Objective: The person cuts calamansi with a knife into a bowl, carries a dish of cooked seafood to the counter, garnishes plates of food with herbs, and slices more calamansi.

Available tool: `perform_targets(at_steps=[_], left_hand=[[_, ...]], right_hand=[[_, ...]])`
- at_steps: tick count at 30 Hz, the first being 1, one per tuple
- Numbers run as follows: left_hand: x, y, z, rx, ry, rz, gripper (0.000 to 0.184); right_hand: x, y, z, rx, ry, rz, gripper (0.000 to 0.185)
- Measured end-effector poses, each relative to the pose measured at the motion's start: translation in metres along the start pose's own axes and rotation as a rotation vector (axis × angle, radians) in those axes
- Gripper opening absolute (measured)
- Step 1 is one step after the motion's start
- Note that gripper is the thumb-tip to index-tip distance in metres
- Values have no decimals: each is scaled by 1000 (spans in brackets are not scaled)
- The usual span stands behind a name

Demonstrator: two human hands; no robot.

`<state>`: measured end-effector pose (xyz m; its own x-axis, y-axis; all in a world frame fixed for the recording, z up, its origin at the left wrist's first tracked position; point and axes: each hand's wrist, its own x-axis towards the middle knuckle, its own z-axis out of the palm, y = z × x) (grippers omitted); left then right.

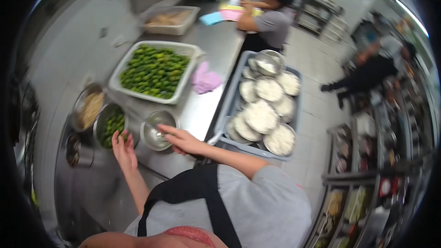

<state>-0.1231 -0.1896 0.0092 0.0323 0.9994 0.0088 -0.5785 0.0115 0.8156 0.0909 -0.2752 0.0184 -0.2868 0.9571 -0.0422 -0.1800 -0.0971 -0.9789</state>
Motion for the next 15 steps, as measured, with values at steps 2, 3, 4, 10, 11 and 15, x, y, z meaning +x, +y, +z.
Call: perform_targets(at_steps=[2,3,4,10,11,15], left_hand=[[-3,-24,-9,21,-175,-102,22],[-6,-34,-7,47,-225,-144,21],[-9,-41,4,34,-251,-159,21],[-40,-55,39,42,-266,-299,25],[-43,-54,43,24,-252,-291,26],[-34,-60,30,-14,-295,-283,34]], right_hand=[[0,3,2,38,10,-37,48],[2,6,1,22,17,-88,49],[-4,0,1,8,23,-74,49],[-12,3,4,26,28,-50,51],[-13,2,6,31,41,-60,51],[-13,1,9,-7,-18,-32,52]])
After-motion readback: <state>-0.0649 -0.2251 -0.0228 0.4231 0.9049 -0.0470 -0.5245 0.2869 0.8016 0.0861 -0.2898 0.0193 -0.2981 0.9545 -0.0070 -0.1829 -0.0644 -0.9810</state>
